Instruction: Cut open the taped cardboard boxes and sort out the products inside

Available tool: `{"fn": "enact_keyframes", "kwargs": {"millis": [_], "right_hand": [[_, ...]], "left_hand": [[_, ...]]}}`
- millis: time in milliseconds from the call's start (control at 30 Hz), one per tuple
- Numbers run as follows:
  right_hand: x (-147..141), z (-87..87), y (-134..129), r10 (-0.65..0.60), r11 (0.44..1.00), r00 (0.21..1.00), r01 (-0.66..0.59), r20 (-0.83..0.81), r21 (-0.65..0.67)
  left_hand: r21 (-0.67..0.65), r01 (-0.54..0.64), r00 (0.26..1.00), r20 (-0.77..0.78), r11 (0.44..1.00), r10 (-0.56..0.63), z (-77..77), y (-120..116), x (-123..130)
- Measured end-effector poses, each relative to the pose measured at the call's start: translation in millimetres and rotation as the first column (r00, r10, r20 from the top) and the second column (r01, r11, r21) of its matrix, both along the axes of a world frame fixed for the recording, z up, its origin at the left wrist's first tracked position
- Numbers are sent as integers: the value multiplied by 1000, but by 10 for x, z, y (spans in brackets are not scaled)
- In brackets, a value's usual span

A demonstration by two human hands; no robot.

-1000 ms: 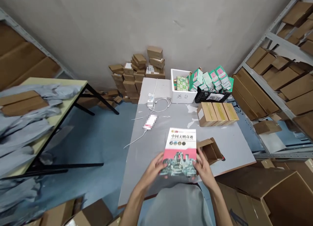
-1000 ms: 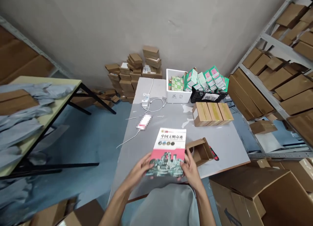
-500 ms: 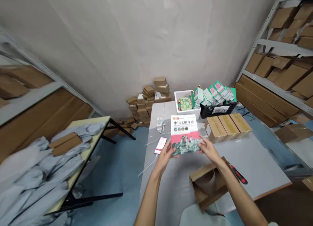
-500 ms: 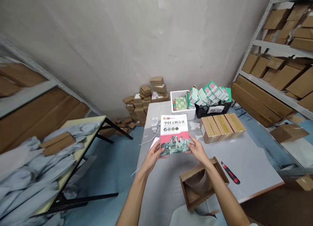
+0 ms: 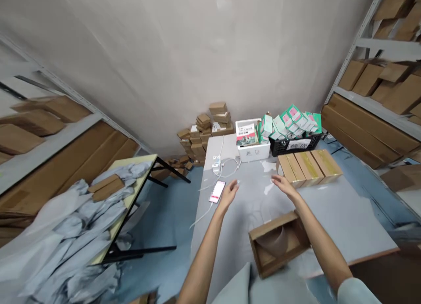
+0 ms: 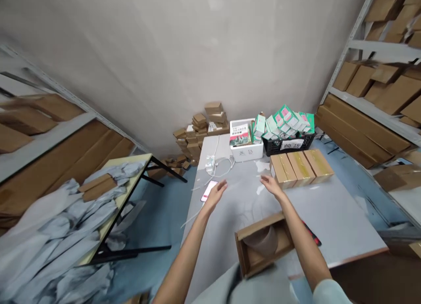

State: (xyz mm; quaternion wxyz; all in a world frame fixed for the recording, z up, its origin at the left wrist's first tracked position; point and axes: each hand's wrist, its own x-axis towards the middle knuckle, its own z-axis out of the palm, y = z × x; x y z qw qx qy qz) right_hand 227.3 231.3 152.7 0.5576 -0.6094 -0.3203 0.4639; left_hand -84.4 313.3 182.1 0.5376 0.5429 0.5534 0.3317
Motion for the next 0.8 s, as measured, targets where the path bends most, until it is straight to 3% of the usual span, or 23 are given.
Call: {"fn": "enact_keyframes", "kwargs": {"millis": [67,133,233,300,400,533,667,800], "right_hand": [[303,-335,-781,-38,997,999,39,22,-70],[605,-600,-1543,-115,980,993,119,34,-158],[894,-852,-2412,-210,907,978,195,2,-372],[918,-952,-2733,-224,841,975,189,-8,-507],[765,-1080,-2885,-217,792,972,123,-87,-599],[539,-1225,-2832,-158,818,965,9,-209,-576],[502,-1241,-2786,-73,843,970,-63,-231,-534],[532,-1172,-2708,84,829,972,-192,-221,-525]], "left_hand": [[-111,-30,999,-36,993,26,-447,-722,-357],[-243,-31,998,-61,969,16,-789,-1436,-682],[-464,-41,997,-72,885,8,-1076,-2274,-938],[-549,-49,997,-77,834,8,-1172,-2602,-931],[-597,-29,998,-57,802,-7,-1303,-2807,-761],[-587,38,999,26,809,-27,-1427,-2835,-461],[-516,77,992,128,853,-12,-1351,-2846,-229],[-502,-51,983,128,863,133,-1219,-2996,-192]]}}
